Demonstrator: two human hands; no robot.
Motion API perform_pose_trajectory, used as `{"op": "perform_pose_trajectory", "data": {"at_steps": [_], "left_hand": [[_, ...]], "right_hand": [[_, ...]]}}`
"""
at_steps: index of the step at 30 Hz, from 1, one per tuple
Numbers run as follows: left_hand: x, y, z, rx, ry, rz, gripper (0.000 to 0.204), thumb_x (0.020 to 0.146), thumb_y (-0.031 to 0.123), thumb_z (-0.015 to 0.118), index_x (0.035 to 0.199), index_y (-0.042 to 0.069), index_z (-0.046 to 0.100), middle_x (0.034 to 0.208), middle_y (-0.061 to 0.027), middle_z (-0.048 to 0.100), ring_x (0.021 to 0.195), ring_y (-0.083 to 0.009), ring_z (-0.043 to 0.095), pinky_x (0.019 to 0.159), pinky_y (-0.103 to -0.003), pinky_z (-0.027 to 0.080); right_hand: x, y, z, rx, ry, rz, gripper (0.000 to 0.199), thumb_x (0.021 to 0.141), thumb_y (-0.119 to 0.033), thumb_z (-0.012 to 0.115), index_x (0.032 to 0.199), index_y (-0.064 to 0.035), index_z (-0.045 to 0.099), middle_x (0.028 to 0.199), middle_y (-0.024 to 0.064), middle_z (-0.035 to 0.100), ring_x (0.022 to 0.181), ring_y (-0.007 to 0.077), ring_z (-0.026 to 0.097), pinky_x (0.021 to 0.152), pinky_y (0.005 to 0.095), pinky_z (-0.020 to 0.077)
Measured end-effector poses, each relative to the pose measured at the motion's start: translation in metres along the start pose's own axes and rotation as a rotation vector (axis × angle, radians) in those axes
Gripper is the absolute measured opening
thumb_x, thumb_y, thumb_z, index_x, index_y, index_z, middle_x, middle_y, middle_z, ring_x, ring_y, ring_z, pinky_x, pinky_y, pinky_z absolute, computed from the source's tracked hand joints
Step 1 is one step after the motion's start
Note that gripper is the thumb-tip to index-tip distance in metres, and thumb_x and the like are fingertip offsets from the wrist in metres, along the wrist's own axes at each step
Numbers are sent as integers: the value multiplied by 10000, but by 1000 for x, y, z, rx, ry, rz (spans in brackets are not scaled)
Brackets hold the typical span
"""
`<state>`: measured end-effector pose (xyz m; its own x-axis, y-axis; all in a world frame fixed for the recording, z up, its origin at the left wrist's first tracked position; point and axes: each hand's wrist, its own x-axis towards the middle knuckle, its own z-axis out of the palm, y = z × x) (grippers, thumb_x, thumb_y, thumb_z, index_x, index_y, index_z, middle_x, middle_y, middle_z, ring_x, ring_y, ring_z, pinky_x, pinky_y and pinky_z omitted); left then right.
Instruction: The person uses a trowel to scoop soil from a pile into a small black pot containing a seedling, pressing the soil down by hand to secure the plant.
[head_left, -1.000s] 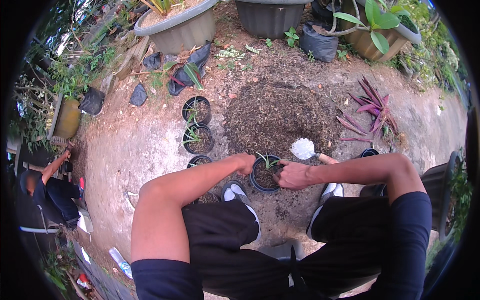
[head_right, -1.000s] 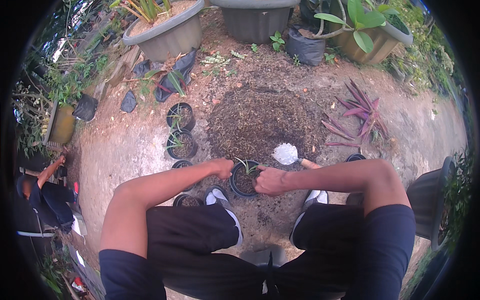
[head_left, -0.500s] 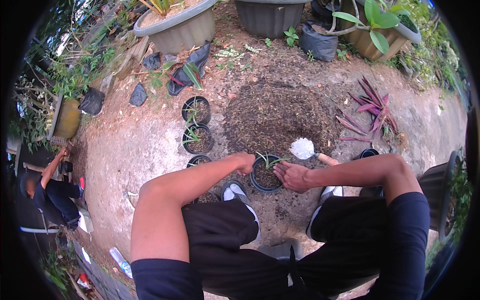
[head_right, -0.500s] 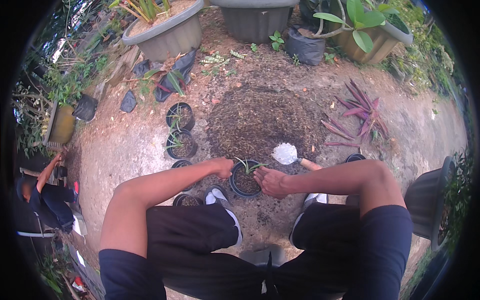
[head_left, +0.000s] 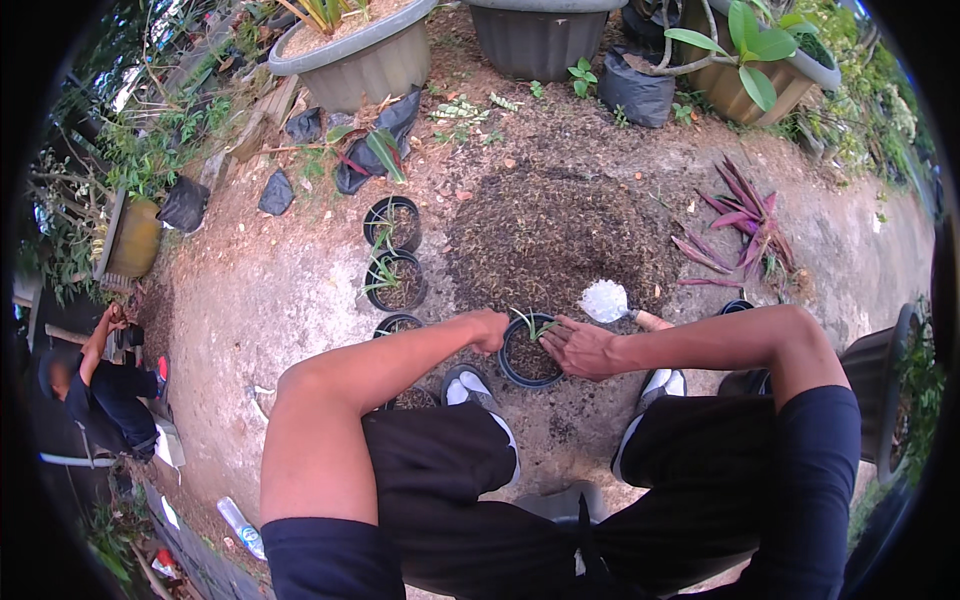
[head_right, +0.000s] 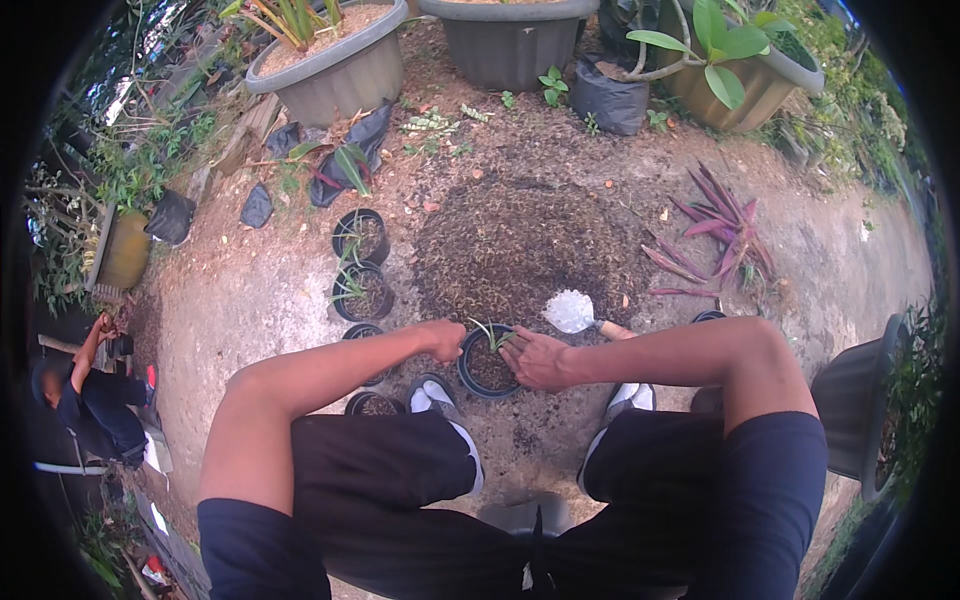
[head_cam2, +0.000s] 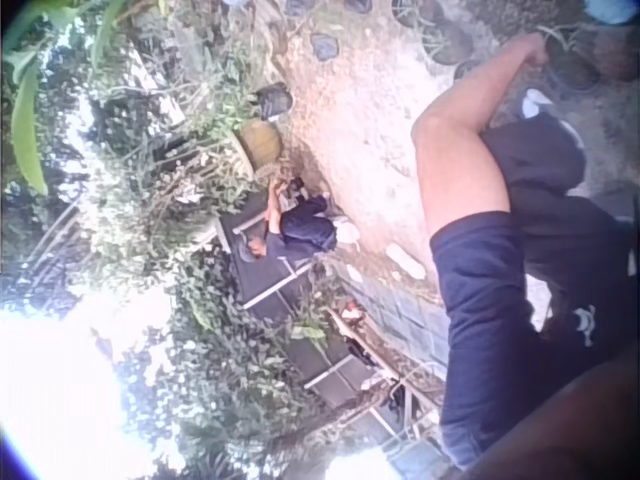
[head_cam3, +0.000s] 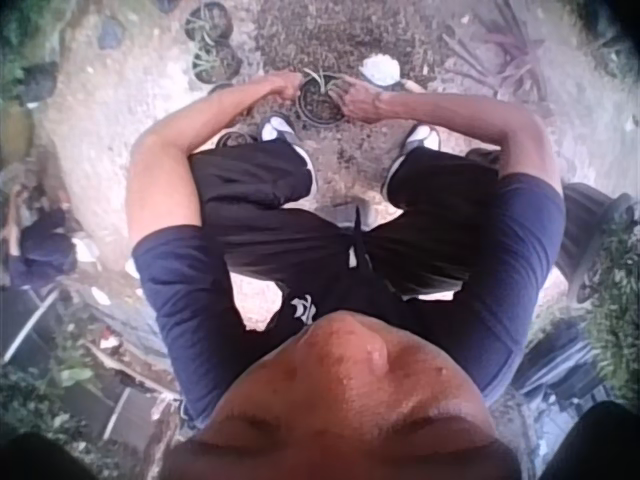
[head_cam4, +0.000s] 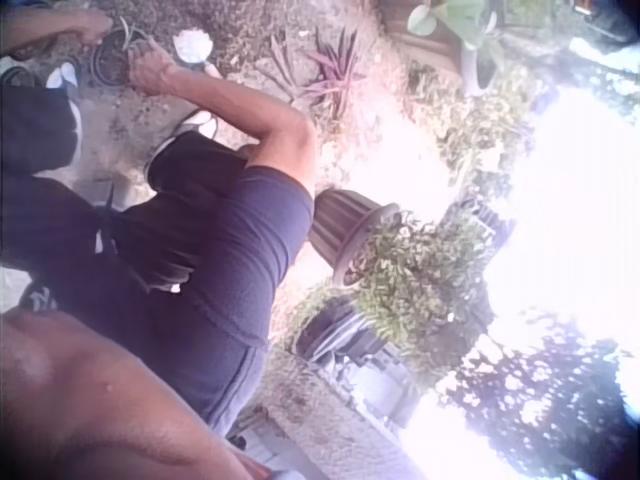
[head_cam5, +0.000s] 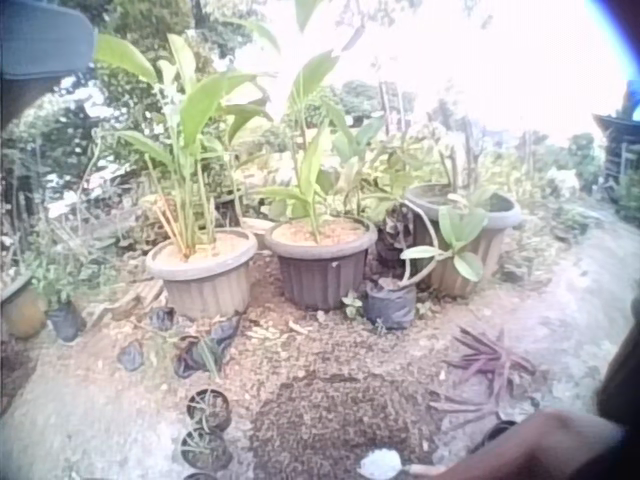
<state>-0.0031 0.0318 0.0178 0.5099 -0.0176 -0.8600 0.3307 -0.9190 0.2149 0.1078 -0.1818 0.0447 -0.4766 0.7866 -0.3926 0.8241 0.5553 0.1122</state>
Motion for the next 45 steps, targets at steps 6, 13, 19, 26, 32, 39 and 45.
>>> {"op": "perform_pose_trajectory", "data": {"at_steps": [6,13,19,26,32,39,45], "left_hand": [[0,-2,0,-111,-11,8,241,862,107,575,1046,68,726,894,-82,754,732,-188,729,730,-324,593],[5,-5,5,-95,25,3,269,968,243,579,871,76,767,826,-47,753,858,-201,719,806,-376,546],[-1,1,-2,2,31,8,196,827,72,631,988,50,740,904,-87,754,767,-185,736,741,-337,587],[-6,1,-1,-78,41,32,200,909,208,626,871,63,758,811,-81,743,809,-218,726,753,-372,564],[-9,5,-5,-92,18,25,157,876,133,630,963,81,750,869,-93,743,769,-205,730,705,-343,584],[5,7,2,13,97,46,221,829,53,667,1034,92,742,949,-116,746,766,-202,740,695,-344,595],[-1,1,-6,-46,54,9,206,840,50,649,1025,71,737,947,-107,749,761,-193,738,687,-326,600]], "right_hand": [[6,3,0,-15,-71,-63,641,911,-196,485,1417,168,338,1453,264,454,1396,338,411,1183,498,223],[7,4,2,-114,-164,-88,659,902,-227,539,1429,128,366,1492,226,426,1421,331,373,1193,522,179],[11,5,-1,-85,-207,-116,596,916,-209,466,1375,163,393,1386,259,521,1321,328,482,1170,541,217],[6,-11,-4,24,-14,-140,575,925,-255,463,1351,130,451,1380,245,539,1302,346,515,1075,494,341],[4,-15,12,-7,12,-144,679,922,-249,455,1414,191,296,1489,316,372,1398,369,399,1108,492,323],[18,-20,45,33,-165,-121,910,835,-338,534,1454,199,140,1554,345,205,1467,395,260,1160,549,249],[26,-1,-8,181,-381,-184,820,872,-286,521,1454,185,185,1545,324,261,1458,385,288,1131,532,301]]}}
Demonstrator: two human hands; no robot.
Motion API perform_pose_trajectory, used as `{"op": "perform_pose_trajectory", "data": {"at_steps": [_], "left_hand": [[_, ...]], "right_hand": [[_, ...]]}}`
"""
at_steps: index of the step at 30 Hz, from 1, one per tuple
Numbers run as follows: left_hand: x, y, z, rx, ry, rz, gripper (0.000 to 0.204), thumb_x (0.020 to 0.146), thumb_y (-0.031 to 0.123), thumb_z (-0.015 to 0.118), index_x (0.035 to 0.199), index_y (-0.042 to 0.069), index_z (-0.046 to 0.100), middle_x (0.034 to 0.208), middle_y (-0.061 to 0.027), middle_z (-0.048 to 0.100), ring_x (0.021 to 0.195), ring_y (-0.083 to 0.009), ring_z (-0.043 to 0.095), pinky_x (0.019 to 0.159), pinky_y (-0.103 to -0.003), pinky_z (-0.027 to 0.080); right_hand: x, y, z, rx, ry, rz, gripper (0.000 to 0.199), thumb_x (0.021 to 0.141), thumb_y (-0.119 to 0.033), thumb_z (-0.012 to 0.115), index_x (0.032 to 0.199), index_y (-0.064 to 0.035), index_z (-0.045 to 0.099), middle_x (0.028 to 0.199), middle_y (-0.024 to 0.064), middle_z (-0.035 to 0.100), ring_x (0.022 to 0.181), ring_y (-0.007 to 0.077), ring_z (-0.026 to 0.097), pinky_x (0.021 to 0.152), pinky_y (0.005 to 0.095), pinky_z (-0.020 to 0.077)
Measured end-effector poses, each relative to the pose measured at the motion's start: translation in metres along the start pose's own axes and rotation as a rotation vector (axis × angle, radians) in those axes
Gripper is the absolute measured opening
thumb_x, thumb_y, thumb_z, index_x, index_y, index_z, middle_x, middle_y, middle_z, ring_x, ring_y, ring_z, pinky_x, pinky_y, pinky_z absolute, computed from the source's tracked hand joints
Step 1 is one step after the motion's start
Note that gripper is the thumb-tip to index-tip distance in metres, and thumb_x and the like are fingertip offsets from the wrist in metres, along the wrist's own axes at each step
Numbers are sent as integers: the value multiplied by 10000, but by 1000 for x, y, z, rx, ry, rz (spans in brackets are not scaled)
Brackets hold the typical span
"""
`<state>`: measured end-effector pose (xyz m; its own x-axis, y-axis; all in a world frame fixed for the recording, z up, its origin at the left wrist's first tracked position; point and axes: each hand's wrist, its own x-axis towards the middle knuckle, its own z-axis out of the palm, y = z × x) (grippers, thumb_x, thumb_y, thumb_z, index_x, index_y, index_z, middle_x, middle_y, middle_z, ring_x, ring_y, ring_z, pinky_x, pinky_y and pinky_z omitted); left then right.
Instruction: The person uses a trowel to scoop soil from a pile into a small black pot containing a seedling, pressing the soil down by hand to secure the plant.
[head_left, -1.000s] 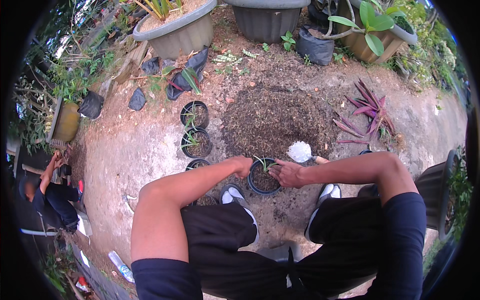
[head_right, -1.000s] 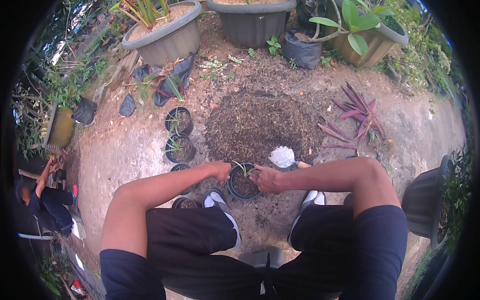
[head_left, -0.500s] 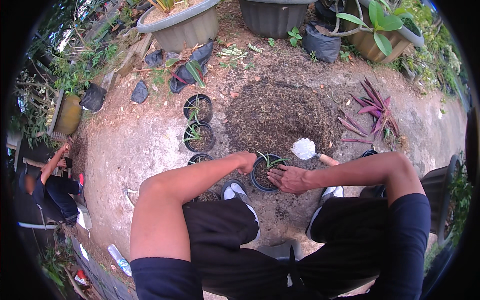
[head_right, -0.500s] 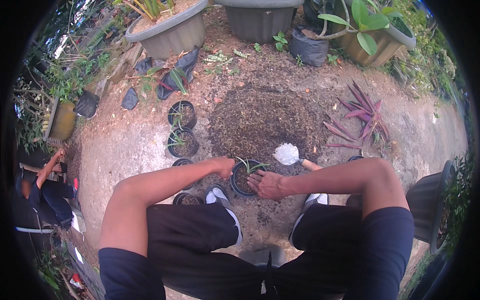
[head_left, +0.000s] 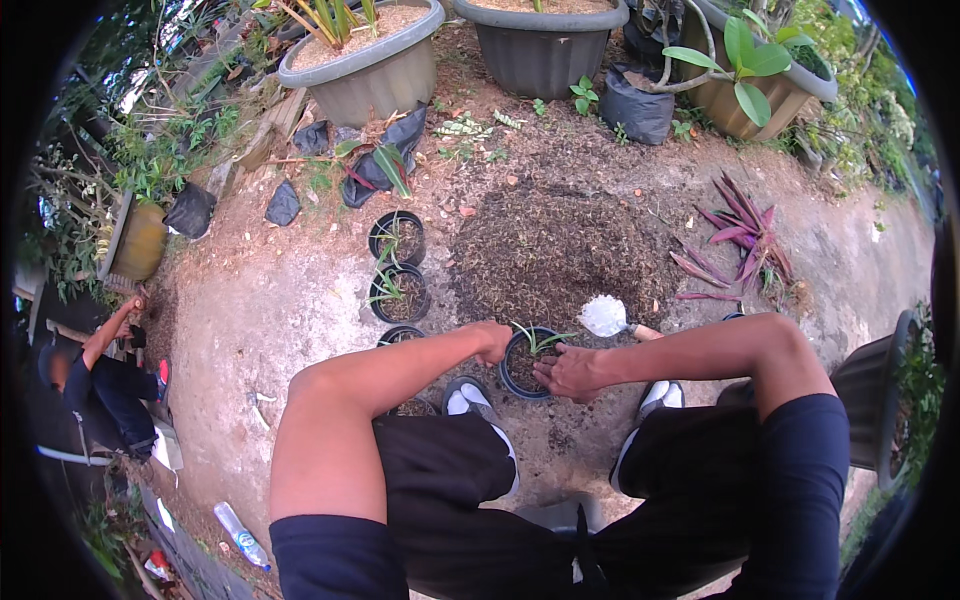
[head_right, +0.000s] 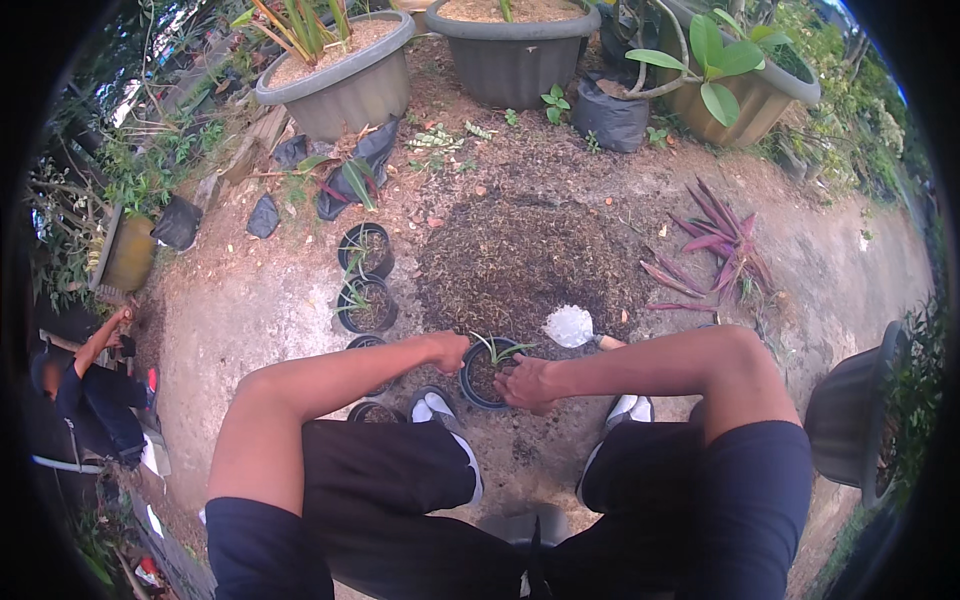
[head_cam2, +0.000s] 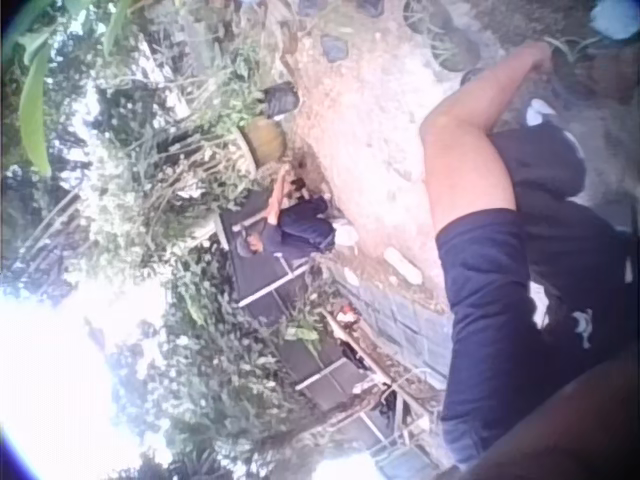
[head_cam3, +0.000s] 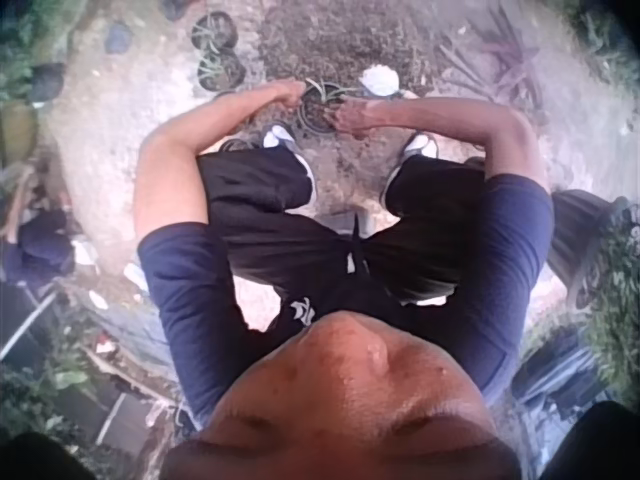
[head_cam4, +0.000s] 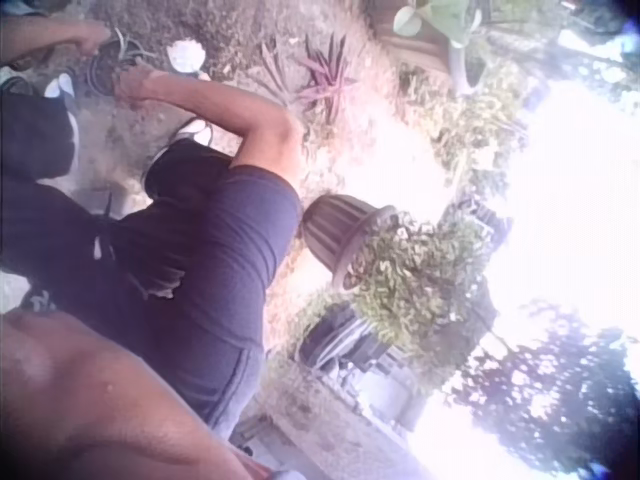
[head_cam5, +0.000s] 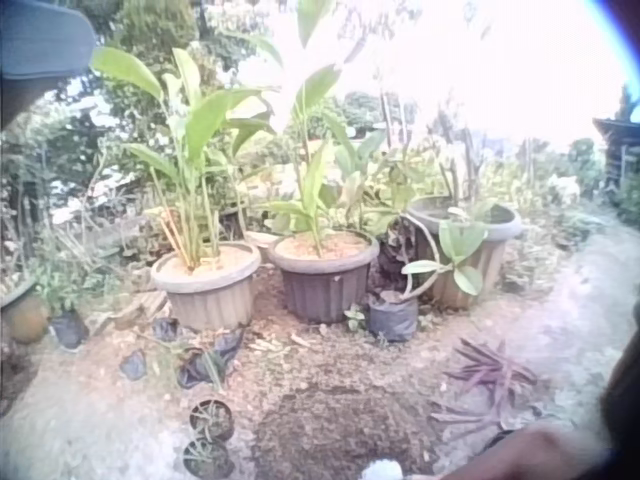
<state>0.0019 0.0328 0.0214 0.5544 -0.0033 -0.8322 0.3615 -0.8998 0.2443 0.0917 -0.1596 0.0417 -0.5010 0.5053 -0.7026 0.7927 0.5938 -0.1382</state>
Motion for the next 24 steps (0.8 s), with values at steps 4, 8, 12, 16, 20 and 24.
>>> {"op": "perform_pose_trajectory", "data": {"at_steps": [4,8,12,16,20,24], "left_hand": [[-2,-1,5,-54,-26,-3,203,848,52,631,1025,53,731,934,-99,750,752,-186,734,675,-316,604],[-9,7,-2,-35,-29,1,197,852,61,627,1019,50,731,931,-98,750,745,-186,732,661,-318,604],[-9,7,1,-11,1,-6,196,856,63,615,1013,62,733,923,-94,751,737,-185,731,656,-319,604],[-7,7,1,15,5,-13,196,858,65,615,1011,72,737,915,-93,752,738,-190,733,656,-321,604],[-4,4,-2,-20,-35,0,246,857,269,706,963,48,735,993,-175,725,1004,-323,689,835,-425,541],[4,-2,2,-32,-63,-20,226,854,267,705,924,56,741,976,-157,732,995,-304,694,835,-415,544]], "right_hand": [[7,0,-4,65,116,-18,853,857,-258,531,1464,185,129,1546,342,231,1456,396,287,1129,517,309],[3,-9,10,-45,257,8,868,846,-264,555,1461,188,142,1560,332,208,1468,398,254,1133,538,290],[9,-15,12,-43,127,44,934,806,-262,617,1464,193,136,1581,324,146,1495,395,170,1151,570,246],[10,-14,1,-30,39,45,969,786,-253,651,1469,189,126,1591,321,108,1505,385,130,1153,591,220],[20,-7,13,-50,119,26,937,807,-307,636,1464,180,178,1567,316,208,1480,402,213,1134,595,248],[25,1,10,-19,189,5,864,850,-378,573,1436,169,251,1515,313,323,1437,410,312,1135,573,267]]}}
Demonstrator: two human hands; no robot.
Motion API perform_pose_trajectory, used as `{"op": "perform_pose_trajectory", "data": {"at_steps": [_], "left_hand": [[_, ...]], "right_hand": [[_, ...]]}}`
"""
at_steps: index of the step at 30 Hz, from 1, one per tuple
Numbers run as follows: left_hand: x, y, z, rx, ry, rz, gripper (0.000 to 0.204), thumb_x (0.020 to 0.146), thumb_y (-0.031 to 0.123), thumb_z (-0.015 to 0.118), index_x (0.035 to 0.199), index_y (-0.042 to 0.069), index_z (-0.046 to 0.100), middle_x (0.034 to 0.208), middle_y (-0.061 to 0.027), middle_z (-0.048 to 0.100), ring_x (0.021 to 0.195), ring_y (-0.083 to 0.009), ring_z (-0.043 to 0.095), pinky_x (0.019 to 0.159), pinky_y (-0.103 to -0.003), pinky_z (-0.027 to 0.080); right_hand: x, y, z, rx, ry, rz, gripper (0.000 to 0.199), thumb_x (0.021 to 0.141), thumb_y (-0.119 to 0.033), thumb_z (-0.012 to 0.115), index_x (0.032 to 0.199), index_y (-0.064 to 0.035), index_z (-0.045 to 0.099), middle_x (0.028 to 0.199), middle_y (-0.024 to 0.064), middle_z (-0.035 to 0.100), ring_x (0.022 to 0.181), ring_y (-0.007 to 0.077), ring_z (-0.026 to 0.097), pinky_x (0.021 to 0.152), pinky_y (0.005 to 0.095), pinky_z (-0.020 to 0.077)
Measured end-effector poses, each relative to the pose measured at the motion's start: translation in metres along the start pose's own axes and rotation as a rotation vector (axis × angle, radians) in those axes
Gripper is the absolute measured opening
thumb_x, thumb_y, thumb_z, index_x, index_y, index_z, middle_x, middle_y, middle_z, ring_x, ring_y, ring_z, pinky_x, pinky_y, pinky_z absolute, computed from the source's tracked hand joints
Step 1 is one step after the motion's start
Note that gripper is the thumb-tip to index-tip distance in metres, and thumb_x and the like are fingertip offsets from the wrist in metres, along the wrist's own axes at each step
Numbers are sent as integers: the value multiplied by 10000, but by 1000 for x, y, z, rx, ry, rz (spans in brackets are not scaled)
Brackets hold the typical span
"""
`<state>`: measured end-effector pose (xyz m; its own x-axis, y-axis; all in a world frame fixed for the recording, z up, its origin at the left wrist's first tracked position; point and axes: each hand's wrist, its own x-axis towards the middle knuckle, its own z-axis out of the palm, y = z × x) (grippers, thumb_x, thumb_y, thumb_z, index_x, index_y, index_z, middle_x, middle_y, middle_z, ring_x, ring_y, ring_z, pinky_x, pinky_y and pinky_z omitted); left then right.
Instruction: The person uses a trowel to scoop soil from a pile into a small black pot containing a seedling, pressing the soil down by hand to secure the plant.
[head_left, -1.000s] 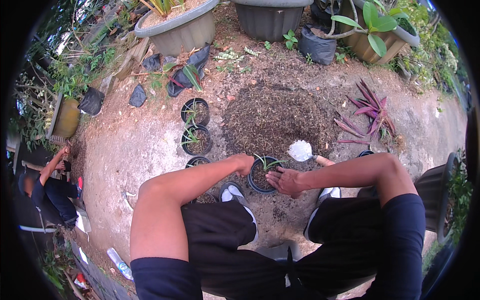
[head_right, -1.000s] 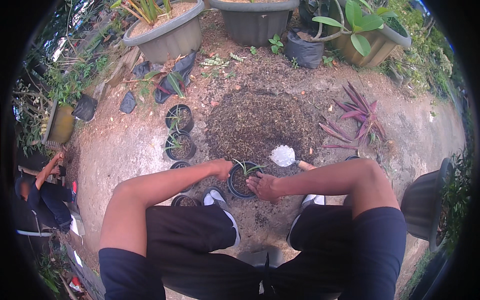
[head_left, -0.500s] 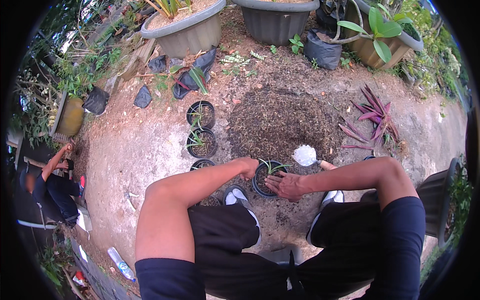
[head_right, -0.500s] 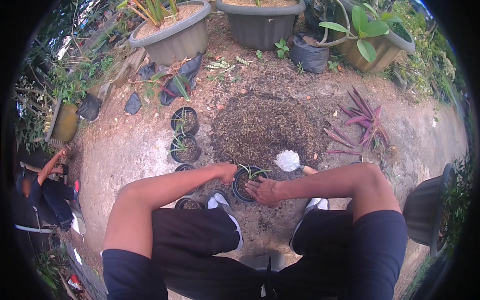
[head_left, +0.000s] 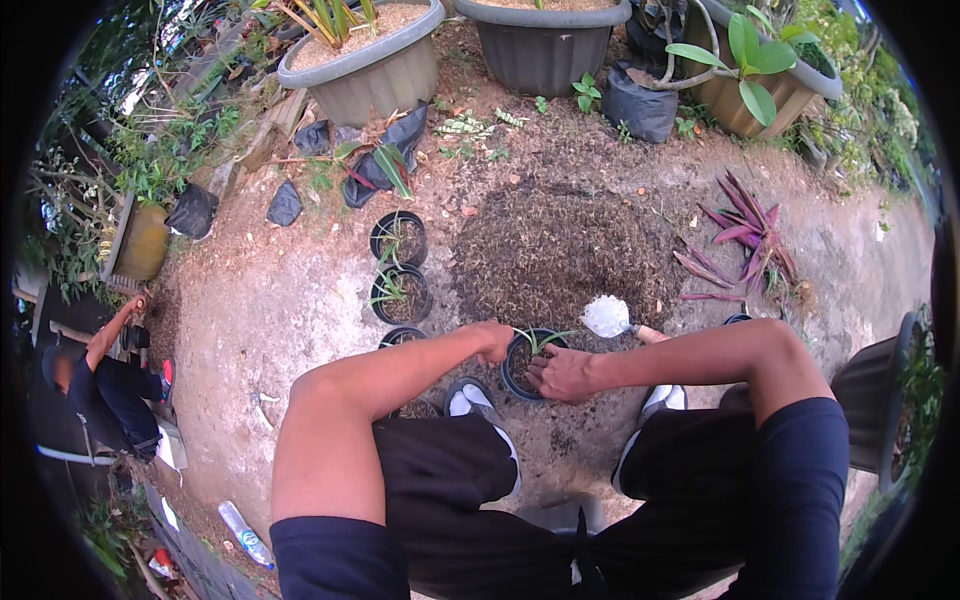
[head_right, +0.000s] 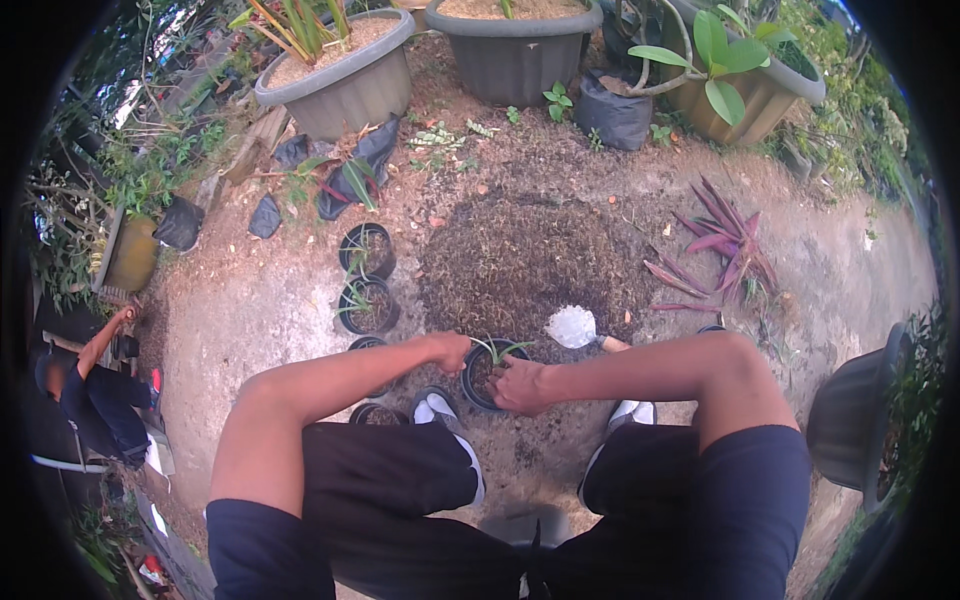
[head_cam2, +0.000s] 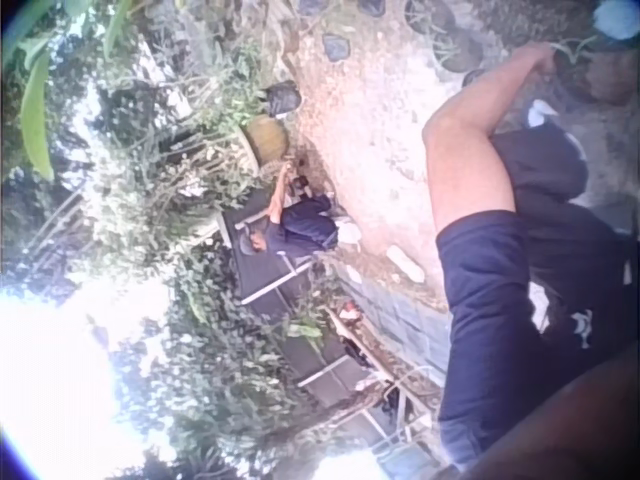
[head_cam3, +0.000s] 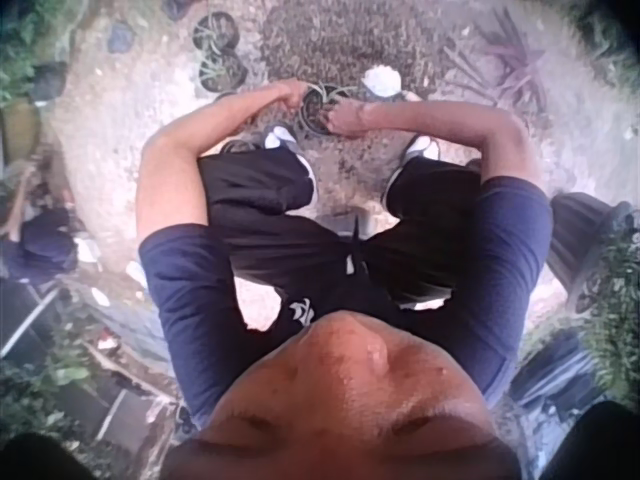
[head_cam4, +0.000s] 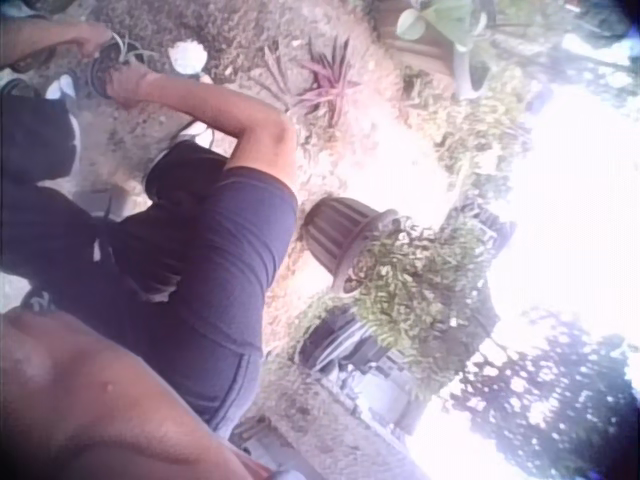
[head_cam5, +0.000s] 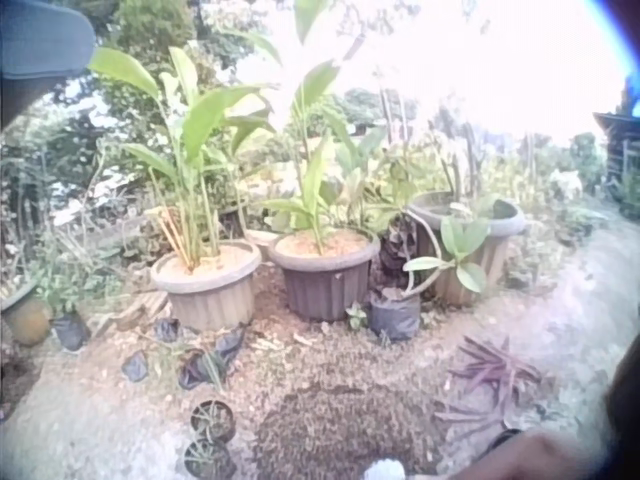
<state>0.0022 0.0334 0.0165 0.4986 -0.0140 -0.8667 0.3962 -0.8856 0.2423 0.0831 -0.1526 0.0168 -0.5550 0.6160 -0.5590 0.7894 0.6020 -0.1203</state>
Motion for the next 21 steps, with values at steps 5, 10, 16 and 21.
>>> {"op": "perform_pose_trajectory", "data": {"at_steps": [5,10,16,21], "left_hand": [[3,-3,3,23,-3,6,258,846,273,710,987,58,730,1026,-171,720,1029,-322,680,850,-422,540],[4,0,7,37,85,22,148,835,78,655,947,54,747,910,-72,758,747,-188,736,705,-329,594],[4,-4,7,0,74,15,149,850,81,638,948,48,746,904,-76,757,745,-186,734,697,-323,596],[-2,0,3,5,32,16,145,873,122,625,909,52,747,900,-86,753,805,-208,728,719,-338,584]], "right_hand": [[-13,-4,-7,-16,82,5,1008,848,-528,591,1461,160,183,1548,308,254,1462,401,255,1159,536,252],[-10,-7,-9,-21,-102,43,1186,815,-619,631,1493,150,34,1608,288,57,1509,382,91,1189,533,174],[0,-7,-14,-26,-163,36,1036,825,-403,632,1481,173,75,1598,313,66,1506,395,103,1192,548,161],[1,-13,-8,-2,-31,73,934,827,-295,612,1480,164,127,1587,322,118,1497,398,154,1164,549,241]]}}
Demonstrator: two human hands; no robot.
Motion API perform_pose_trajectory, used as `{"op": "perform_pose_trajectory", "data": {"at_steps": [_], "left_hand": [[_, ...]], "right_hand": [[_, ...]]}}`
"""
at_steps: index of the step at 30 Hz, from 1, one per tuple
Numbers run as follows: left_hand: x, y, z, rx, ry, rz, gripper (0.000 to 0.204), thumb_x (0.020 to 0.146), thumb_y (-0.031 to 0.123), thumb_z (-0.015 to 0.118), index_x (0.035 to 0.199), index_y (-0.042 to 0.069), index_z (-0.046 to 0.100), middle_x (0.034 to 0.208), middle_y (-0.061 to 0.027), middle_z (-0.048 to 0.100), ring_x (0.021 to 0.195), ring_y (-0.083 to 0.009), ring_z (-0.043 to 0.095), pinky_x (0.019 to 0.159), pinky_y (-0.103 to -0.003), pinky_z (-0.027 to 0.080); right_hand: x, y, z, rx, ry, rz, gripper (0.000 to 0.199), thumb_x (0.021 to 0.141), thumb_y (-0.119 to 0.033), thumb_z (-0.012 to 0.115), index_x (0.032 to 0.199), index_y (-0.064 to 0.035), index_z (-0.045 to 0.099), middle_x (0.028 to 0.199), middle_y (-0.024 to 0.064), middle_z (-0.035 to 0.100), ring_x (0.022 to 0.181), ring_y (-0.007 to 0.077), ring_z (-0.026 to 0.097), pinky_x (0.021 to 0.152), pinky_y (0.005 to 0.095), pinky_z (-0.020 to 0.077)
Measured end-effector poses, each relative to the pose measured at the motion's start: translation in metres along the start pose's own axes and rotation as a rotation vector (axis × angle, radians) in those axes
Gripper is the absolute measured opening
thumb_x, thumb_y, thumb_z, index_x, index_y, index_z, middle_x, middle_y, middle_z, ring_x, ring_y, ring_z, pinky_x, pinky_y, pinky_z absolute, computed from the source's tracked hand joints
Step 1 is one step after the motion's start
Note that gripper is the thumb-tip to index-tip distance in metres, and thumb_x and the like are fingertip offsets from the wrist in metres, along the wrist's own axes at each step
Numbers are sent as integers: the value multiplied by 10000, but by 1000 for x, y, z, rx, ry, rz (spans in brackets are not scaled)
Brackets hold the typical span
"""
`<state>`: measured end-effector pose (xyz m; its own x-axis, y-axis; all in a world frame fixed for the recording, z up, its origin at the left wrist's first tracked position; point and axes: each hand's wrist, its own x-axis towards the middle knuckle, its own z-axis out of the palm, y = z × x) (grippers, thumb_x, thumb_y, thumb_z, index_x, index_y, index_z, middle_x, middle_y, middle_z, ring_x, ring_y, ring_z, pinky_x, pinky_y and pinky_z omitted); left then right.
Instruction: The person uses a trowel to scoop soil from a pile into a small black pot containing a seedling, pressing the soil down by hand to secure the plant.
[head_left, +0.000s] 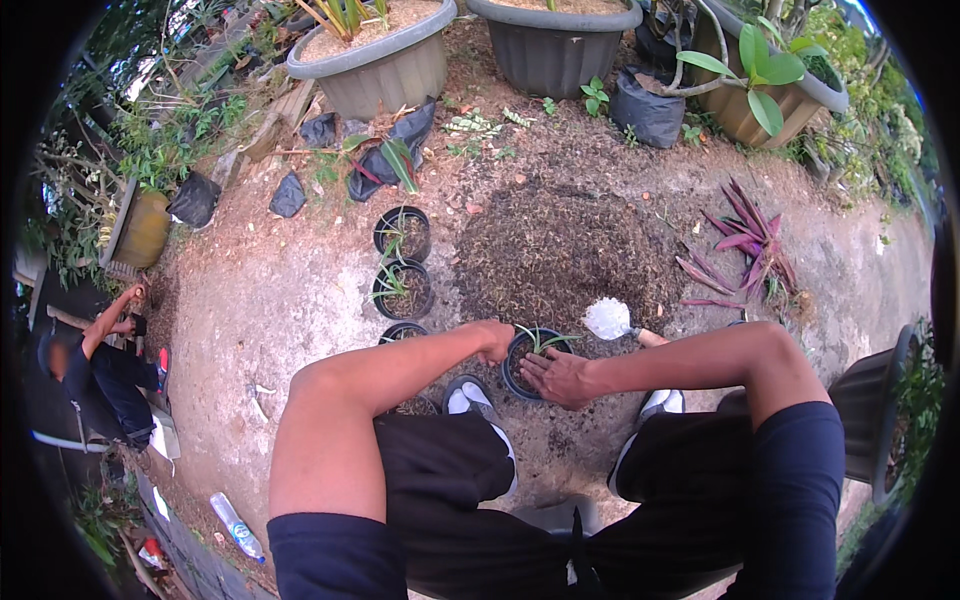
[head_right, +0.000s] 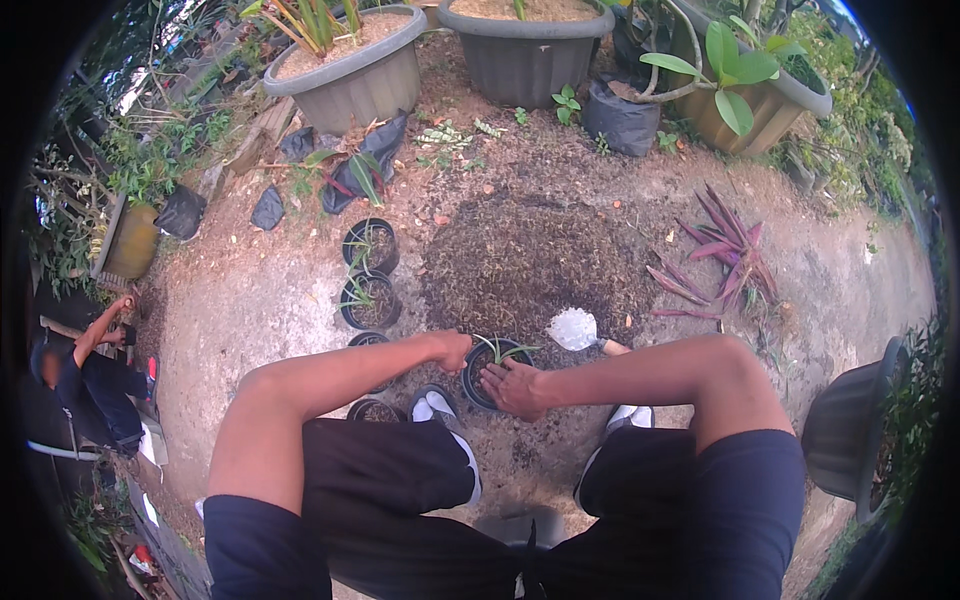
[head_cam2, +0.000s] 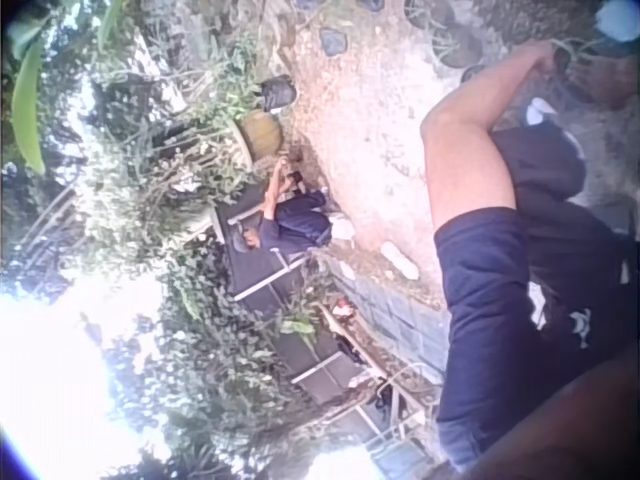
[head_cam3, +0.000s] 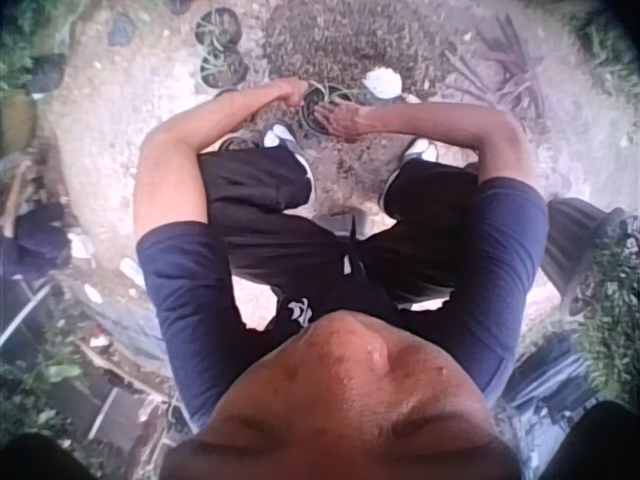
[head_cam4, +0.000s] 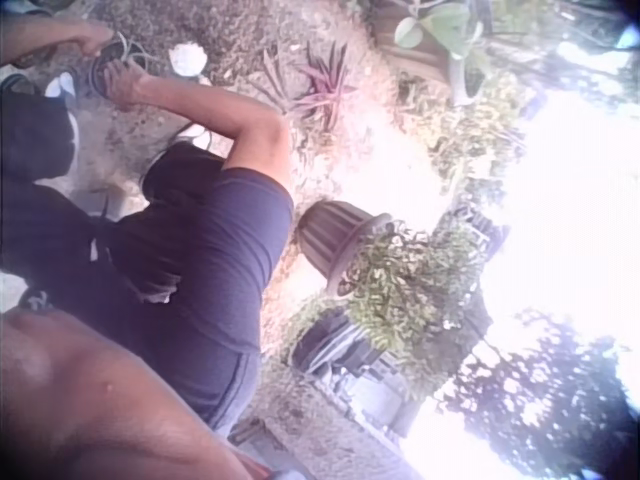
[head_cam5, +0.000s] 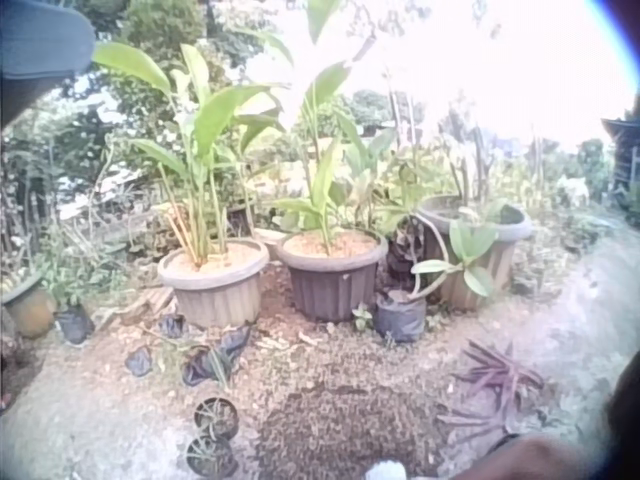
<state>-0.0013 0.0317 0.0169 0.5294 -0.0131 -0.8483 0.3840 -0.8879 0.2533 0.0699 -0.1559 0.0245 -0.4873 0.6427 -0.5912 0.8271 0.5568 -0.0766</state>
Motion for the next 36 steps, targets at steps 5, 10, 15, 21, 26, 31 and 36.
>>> {"op": "perform_pose_trajectory", "data": {"at_steps": [5,10,15,21,26,31,36], "left_hand": [[-3,-2,-1,-28,-6,0,192,882,229,655,801,89,759,870,-91,748,900,-246,718,804,-390,548],[-4,5,-5,27,-15,14,153,844,45,625,939,33,744,906,-81,755,727,-192,730,657,-311,607],[1,-3,2,-5,17,5,137,846,181,676,853,66,751,876,-109,744,853,-250,717,755,-377,561],[-2,-2,2,-19,21,6,128,856,109,648,927,65,745,897,-97,749,800,-217,723,704,-340,580],[0,-3,2,-41,0,-3,210,885,241,661,793,81,761,846,-95,744,913,-251,711,827,-401,534],[3,-2,3,23,1,-8,211,889,229,662,777,79,758,831,-73,747,873,-224,719,805,-381,541],[1,2,0,-47,-39,6,176,861,55,605,970,46,743,899,-86,753,734,-183,732,641,-306,606]], "right_hand": [[-7,-2,2,29,62,-71,1029,782,-316,693,1490,150,109,1601,303,87,1507,368,138,1153,547,265],[2,-1,9,-21,-62,-80,1189,709,-370,780,1510,124,53,1621,267,16,1517,350,100,1166,559,230],[7,1,15,-36,-57,-69,1186,713,-370,775,1515,116,48,1625,256,16,1519,342,89,1171,565,213],[-5,2,15,-14,112,-89,1080,765,-315,723,1511,116,71,1620,251,80,1517,328,118,1172,570,218],[-16,-10,42,92,205,-127,985,801,-258,671,1506,120,95,1612,255,120,1511,324,148,1159,588,244],[-6,-7,29,47,16,-141,1015,798,-304,670,1487,153,82,1597,283,140,1501,337,184,1145,629,245],[-1,-9,24,13,-85,-154,1041,798,-337,666,1473,179,66,1594,302,122,1497,346,193,1140,651,228]]}}
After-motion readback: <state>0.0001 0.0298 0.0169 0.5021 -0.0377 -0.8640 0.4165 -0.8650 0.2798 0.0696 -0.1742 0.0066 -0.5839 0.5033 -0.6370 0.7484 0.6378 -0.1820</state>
